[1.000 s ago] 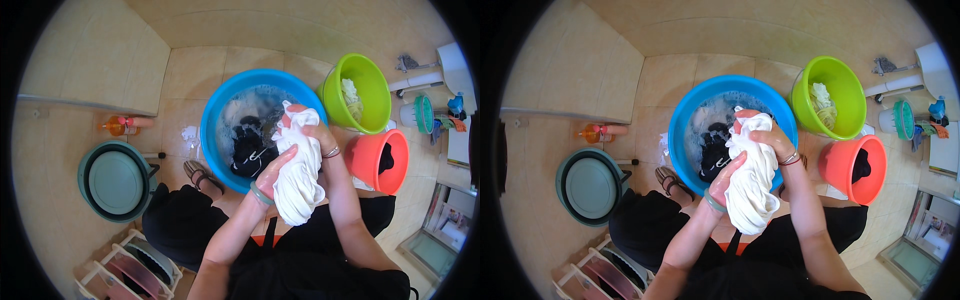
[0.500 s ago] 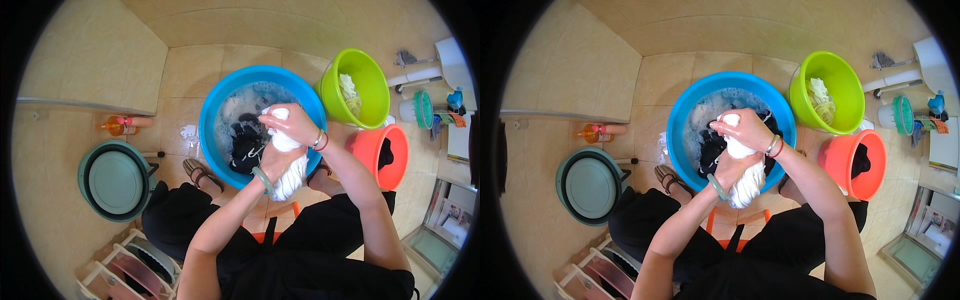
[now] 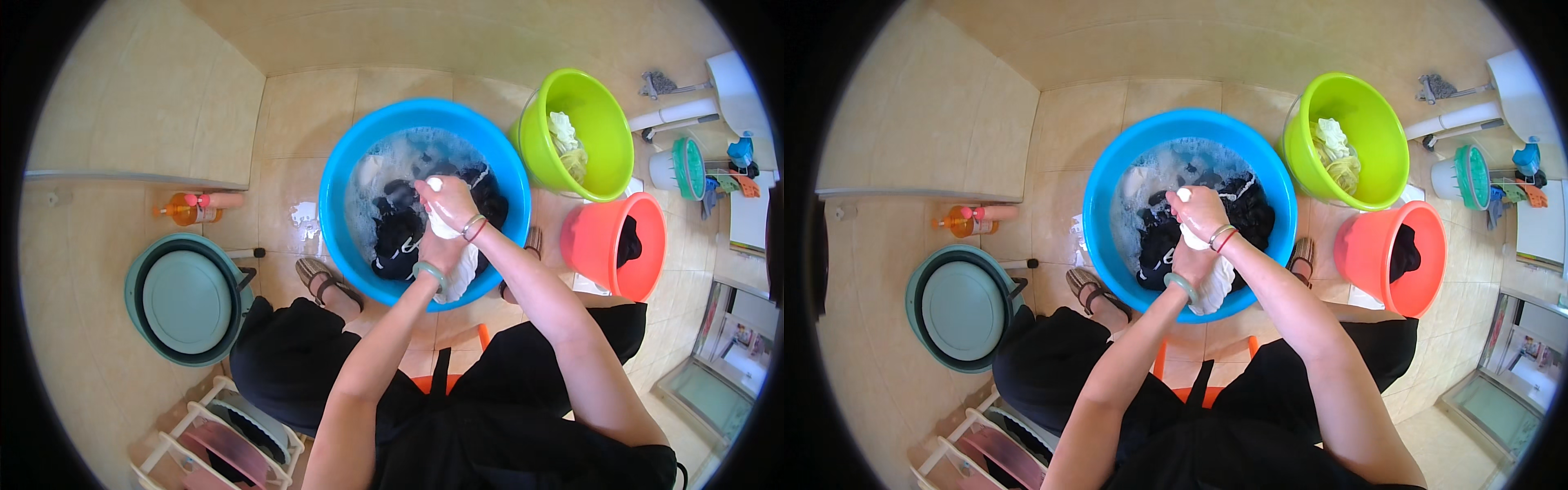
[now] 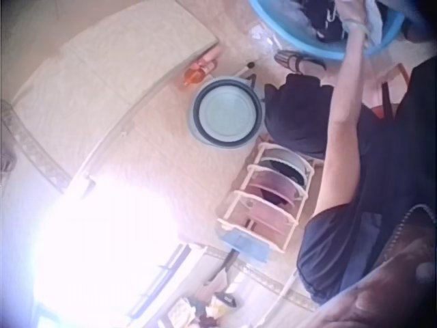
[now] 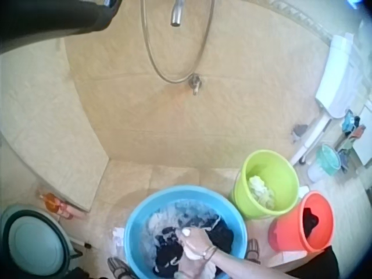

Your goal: The person hand-washes clothes in a blue basin filled with soapy water. They scrub and wring out various garments, including white and yellow items, and transfer them into a green bucket. The person continues to wash and wring out more clothes throughout the video.

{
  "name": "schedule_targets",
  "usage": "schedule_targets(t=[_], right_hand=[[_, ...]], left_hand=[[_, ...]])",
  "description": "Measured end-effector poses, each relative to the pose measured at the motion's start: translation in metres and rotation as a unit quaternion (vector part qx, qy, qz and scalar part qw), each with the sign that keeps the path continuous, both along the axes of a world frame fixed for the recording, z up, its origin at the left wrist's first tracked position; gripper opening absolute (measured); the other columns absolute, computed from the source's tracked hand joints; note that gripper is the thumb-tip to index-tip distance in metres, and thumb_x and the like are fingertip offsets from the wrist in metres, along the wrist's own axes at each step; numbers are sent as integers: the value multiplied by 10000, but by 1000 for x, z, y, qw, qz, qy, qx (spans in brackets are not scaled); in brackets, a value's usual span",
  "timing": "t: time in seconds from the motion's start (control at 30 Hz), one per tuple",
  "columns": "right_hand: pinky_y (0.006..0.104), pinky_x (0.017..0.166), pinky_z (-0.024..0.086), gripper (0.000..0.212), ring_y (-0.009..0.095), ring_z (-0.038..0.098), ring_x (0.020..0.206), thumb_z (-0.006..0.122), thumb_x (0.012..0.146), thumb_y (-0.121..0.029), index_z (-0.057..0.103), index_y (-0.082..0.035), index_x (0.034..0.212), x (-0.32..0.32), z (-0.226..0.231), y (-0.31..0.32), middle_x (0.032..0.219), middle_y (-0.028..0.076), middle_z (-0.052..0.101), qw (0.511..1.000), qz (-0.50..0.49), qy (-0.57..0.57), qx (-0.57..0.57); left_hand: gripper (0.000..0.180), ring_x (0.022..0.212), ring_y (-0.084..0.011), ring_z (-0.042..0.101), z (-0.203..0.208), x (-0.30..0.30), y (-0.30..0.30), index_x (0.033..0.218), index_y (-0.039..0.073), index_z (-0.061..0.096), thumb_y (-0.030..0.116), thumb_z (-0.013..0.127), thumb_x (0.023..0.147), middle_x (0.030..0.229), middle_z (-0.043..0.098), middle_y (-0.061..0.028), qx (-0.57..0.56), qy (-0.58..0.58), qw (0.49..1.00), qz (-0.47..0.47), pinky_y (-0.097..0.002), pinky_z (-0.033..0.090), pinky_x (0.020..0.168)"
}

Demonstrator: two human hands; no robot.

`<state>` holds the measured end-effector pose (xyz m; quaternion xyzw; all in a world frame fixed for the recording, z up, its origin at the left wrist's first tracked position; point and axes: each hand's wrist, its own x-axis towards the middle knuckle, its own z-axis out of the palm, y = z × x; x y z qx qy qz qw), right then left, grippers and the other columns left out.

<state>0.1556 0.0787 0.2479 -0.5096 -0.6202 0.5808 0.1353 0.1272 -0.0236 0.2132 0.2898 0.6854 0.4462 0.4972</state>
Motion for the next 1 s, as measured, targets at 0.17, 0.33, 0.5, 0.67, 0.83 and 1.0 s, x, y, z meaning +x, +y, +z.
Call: schedule_targets(t=[0.17, 0.33, 0.5, 0.67, 0.83, 1.0], right_hand=[[262, 861, 481, 554, 102, 538, 1121, 608, 940, -412, 501, -34, 1331, 44, -10, 15, 1257, 52, 573, 963, -10, 234, -132], [399, 1039, 390, 932, 214, 480, 1263, 590, 911, -523, 76, -61, 1536, 97, 25, 4, 1491, 102, 349, 930, -15, 232, -286], [338, 1014, 434, 833, 209, 544, 1180, 770, 811, -197, 274, -39, 1461, 113, 67, -23, 1340, 93, 488, 912, 1, 232, -338], [299, 977, 444, 695, 155, 557, 1112, 831, 671, -41, 483, -12, 1271, 123, 40, -20, 1152, 70, 585, 973, -98, 203, 42], [336, 923, 488, 600, 181, 597, 1061, 762, 749, -58, 480, -23, 1278, 153, 51, 2, 1137, 78, 605, 880, -300, 367, -25], [241, 467, 438, 534, 122, 636, 788, 473, 949, -541, 503, -118, 1273, 186, 69, 32, 1048, 13, 646, 824, -331, 446, -107]], left_hand=[[605, 1060, -226, 624, 36, -18, -15, 1402, 81, 364, 151, 680, 892, 1243, 593, -90, 40, -453, 887, 86, -382, 509, 932], [601, 1217, -245, 529, 67, -31, 3, 1483, 138, 269, 245, 564, 970, 1386, 489, -75, 105, -532, 829, 135, -377, 456, 1009], [780, 1265, -245, 440, 100, -37, 32, 1506, 194, 159, 48, 625, 897, 1401, 428, -89, 161, -421, 866, 215, -408, 381, 1046], [755, 1135, -230, 525, 124, -25, 68, 1358, 41, 306, 4, 769, 762, 1235, 504, -136, 134, -144, 976, 92, -378, 446, 970], [622, 1008, -166, 575, 146, 25, 138, 1269, 4, 436, 5, 784, 753, 1124, 567, -109, 299, 79, 948, -72, -288, 505, 852], [597, 984, -147, 595, 151, 78, 206, 1362, 47, 459, -28, 685, 814, 1096, 620, -119, 252, -44, 962, -100, -276, 513, 813]])
